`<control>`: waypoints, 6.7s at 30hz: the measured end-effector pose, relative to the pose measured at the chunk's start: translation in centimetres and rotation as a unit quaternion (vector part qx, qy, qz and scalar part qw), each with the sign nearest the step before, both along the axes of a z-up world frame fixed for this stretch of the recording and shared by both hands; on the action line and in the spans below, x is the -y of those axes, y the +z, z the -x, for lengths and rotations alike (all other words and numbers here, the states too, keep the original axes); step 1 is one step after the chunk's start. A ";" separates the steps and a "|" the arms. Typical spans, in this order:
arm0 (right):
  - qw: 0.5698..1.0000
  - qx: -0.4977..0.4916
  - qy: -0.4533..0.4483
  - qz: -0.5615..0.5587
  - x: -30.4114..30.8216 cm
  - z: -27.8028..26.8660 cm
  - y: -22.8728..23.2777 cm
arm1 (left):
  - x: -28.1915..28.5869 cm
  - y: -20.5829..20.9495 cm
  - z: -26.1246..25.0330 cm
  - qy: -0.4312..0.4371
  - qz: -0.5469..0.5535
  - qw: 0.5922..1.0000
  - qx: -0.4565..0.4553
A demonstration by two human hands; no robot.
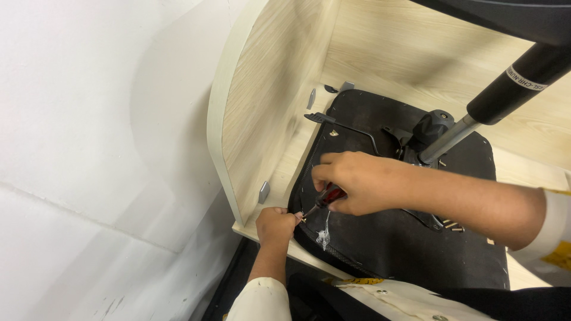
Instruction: The person uses a screwdriver to tighten screws on the underside of an office chair seat, securing the seat to its metal frame. They work methodically on several fasteners around the central mounting area.
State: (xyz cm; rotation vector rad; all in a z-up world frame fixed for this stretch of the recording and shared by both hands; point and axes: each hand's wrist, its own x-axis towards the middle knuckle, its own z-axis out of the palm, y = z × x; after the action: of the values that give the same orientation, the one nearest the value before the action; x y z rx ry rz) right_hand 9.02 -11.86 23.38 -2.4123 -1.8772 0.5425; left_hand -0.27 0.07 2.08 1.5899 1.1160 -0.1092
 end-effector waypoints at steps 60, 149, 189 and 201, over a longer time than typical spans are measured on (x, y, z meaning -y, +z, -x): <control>0.918 -0.042 -0.389 0.065 1.8 1.1 -0.4 | 1.2 1.8 1.5 -0.045 -0.124 0.990 0.057; 0.572 -0.136 -0.773 -0.239 24.3 -1.5 -16.7 | 14.2 0.8 -7.2 -0.466 -0.416 0.746 0.232; 0.555 -0.110 -0.786 -0.248 24.0 -1.7 -16.1 | 15.7 1.4 -8.1 -0.463 -0.402 0.749 0.253; 0.567 -0.170 -0.760 -0.267 25.3 -2.2 -15.7 | 17.9 1.0 -8.9 -0.464 -0.410 0.738 0.267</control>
State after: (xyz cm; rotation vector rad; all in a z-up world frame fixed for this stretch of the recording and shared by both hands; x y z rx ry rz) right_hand 11.22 -37.13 7.66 -2.1363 0.5052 0.1384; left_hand 8.60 -17.81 3.04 2.6277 -0.2579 0.2170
